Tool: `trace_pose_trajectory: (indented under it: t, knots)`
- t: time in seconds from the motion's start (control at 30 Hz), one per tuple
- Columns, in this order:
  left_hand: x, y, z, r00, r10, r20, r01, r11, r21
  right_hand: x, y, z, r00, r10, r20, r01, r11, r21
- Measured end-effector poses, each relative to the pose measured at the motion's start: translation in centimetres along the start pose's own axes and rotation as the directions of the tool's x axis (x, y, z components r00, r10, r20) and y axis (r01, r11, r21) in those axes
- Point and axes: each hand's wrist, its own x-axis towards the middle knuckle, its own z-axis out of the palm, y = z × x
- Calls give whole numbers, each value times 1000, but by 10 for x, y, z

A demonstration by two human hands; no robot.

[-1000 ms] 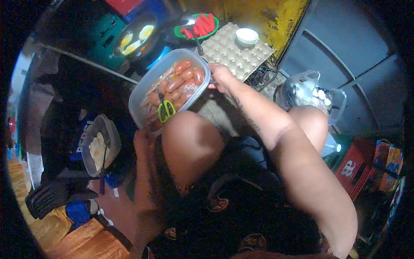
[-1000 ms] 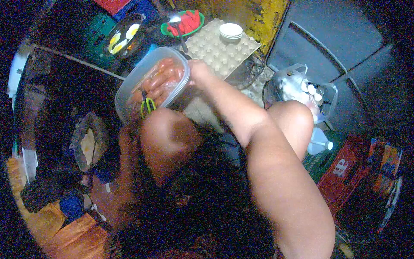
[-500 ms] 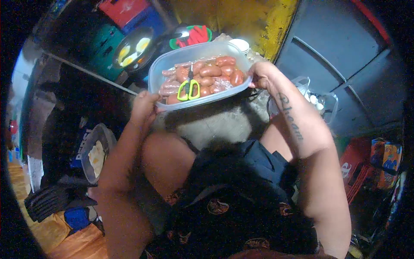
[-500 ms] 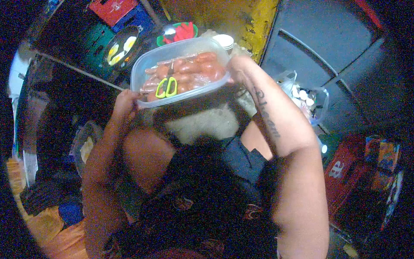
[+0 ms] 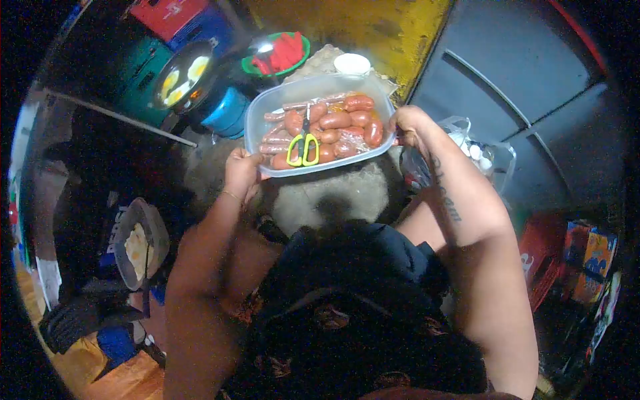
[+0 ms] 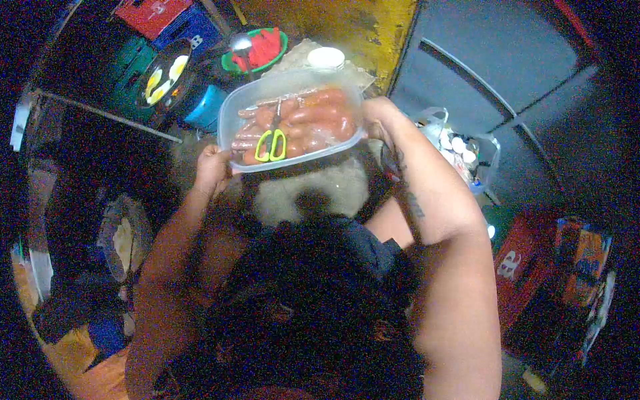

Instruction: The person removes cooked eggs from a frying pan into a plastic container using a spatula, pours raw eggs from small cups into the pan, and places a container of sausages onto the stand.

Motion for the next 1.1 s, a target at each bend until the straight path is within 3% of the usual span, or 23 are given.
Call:
trace_pose_trajectory:
  t: [0.1,0.17,0.23,0.33,0.43,0.53,0.73,0.83,0.97,1.1]
  knots:
    - [7,-6,3,997,-28,-71,36,992,119,11,5,4,992,-16,-126,13,1000,-24]
    - [6,-8,6,994,-34,-100,53,980,190,11,-5,-2,987,-18,-157,-61,874,-483]
    - [14,-14,0,994,-20,-108,50,958,282,30,-2,-10,988,-62,-139,-62,670,-739]
    - [12,-8,-1,995,-67,-76,86,950,299,39,8,-16,970,-144,-194,-42,691,-722]
    - [14,-9,-3,992,-123,-42,130,962,242,52,18,-16,946,-249,-205,-4,626,-780]
    - [18,-18,-3,992,-107,-73,121,966,228,41,6,-13,944,-234,-234,-87,507,-857]
    - [13,-10,2,987,-125,-106,149,951,270,37,-1,-13,960,-128,-248,-126,594,-795]
    - [12,-10,3,986,-116,-118,143,954,263,41,6,-11,942,-210,-263,-83,611,-787]
    - [10,-7,6,981,-109,-161,164,907,388,59,19,-22,948,-174,-265,-89,657,-749]
    - [8,-2,9,980,-80,-180,148,905,399,65,25,-28,963,-120,-243,-109,650,-752]
